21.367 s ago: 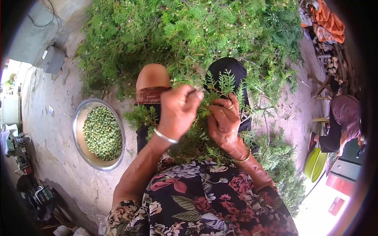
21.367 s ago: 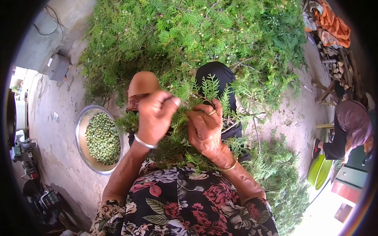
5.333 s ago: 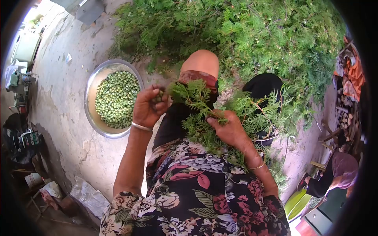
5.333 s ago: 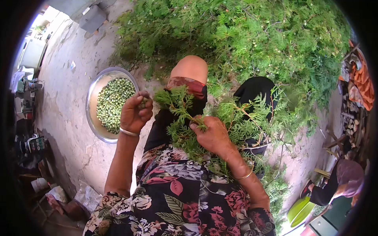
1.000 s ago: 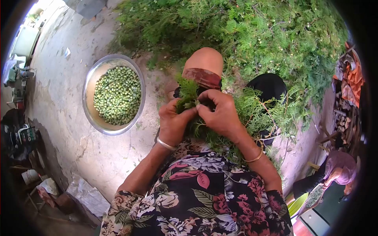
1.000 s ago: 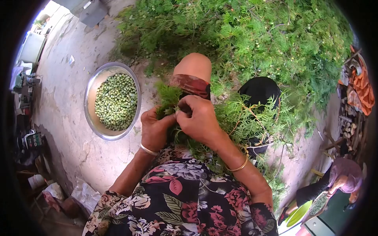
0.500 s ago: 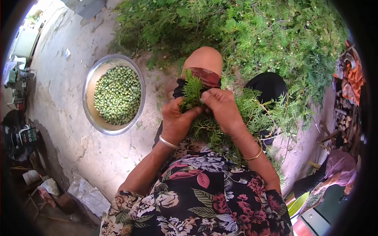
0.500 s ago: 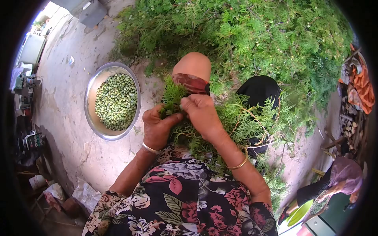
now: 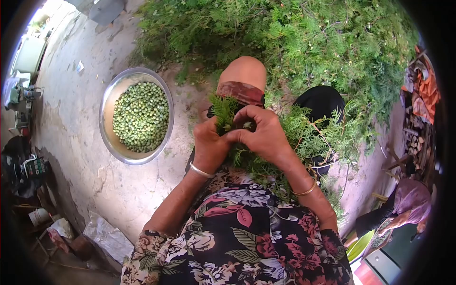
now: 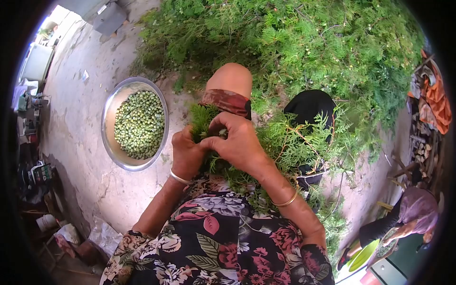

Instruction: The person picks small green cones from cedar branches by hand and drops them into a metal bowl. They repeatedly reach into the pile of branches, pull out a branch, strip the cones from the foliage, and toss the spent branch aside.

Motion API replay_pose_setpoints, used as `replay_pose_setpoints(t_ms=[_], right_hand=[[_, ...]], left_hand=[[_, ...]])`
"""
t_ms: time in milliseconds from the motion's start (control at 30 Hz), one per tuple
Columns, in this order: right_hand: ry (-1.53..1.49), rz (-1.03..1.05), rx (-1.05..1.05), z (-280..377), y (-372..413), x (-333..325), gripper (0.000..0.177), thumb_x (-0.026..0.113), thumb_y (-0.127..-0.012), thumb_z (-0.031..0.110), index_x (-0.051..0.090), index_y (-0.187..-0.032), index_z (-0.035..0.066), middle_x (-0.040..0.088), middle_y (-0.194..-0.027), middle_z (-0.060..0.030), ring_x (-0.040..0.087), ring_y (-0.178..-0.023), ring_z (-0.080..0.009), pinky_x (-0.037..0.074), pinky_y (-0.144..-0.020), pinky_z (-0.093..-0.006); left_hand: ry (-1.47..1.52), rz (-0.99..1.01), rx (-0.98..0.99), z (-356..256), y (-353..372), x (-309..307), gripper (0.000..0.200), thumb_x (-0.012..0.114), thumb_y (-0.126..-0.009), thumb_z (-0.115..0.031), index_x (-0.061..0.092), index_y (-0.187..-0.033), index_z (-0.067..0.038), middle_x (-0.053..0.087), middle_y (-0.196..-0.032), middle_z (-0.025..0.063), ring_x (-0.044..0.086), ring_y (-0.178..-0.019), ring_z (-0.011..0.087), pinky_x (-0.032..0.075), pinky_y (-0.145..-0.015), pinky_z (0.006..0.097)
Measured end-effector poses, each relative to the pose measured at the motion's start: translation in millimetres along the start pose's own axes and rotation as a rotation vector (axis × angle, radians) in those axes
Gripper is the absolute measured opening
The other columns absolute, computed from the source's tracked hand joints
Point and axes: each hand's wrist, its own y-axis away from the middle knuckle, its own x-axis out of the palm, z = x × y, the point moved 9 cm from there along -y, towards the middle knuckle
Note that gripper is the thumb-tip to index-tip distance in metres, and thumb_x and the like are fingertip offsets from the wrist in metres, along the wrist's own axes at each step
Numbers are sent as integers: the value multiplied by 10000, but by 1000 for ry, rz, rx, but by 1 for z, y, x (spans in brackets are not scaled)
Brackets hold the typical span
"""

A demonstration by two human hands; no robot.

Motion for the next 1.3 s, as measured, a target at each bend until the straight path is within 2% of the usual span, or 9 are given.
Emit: replay_pose_setpoints(t_ms=[367,633,700,833,900,1067,1133,1167,1300], right_hand=[[89,44,52,-4,2,1,205,731,-737,125,611,-818,-19,632,-721,-133,578,-631,-180,471,-588,-327],[25,39,78,-14,1,-2,167,670,-805,132,604,-807,-22,618,-686,-130,574,-631,-174,456,-570,-314],[-117,150,225,-28,2,0,155,623,-845,125,614,-802,-24,639,-710,-109,565,-628,-147,446,-554,-282],[-418,103,338,-36,5,-6,142,594,-855,98,609,-865,-42,655,-797,-117,599,-677,-147,499,-609,-276],[-1008,76,353,-29,5,-6,172,567,-830,47,575,-956,-69,647,-890,-147,638,-745,-198,555,-703,-333],[-1190,-17,251,-31,1,-35,226,485,-815,23,538,-1002,-90,617,-985,-200,643,-850,-293,551,-809,-398],[-1129,-231,238,-40,-3,-60,237,459,-828,22,515,-1019,-107,584,-1054,-238,613,-972,-328,519,-878,-414],[-1013,-255,199,-41,-9,-67,330,451,-860,46,463,-1123,-153,542,-1138,-279,571,-1070,-341,497,-910,-418],[-1038,-26,-21,57,-34,-30,449,501,-878,82,390,-1222,-185,504,-1201,-307,562,-1082,-313,482,-921,-367]], left_hand=[[-237,25,205,-16,5,1,152,697,-697,-83,622,-807,-9,602,-671,169,628,-628,323,457,-551,372],[-209,68,281,-27,2,0,119,699,-697,-26,609,-772,-3,574,-631,159,610,-588,309,432,-518,362],[-220,75,294,-29,3,1,118,700,-700,-19,616,-783,-3,587,-644,156,619,-589,287,439,-522,347],[-32,91,71,-11,1,-3,147,687,-738,-35,659,-880,-8,663,-727,89,632,-642,151,476,-588,286],[42,90,-2,-7,0,-4,165,677,-753,-36,667,-915,-6,681,-759,64,625,-668,112,485,-615,268],[170,59,-157,12,7,-11,180,647,-803,-66,645,-948,41,653,-756,38,586,-655,95,477,-618,239],[201,37,-236,25,11,-19,185,644,-809,-74,640,-948,48,644,-744,38,579,-646,92,472,-610,234],[231,20,-312,34,15,-22,191,642,-815,-81,635,-949,55,634,-732,37,571,-636,90,467,-602,229],[349,-7,-348,45,21,-24,180,629,-820,-78,632,-934,61,624,-711,39,561,-622,87,459,-590,225]])
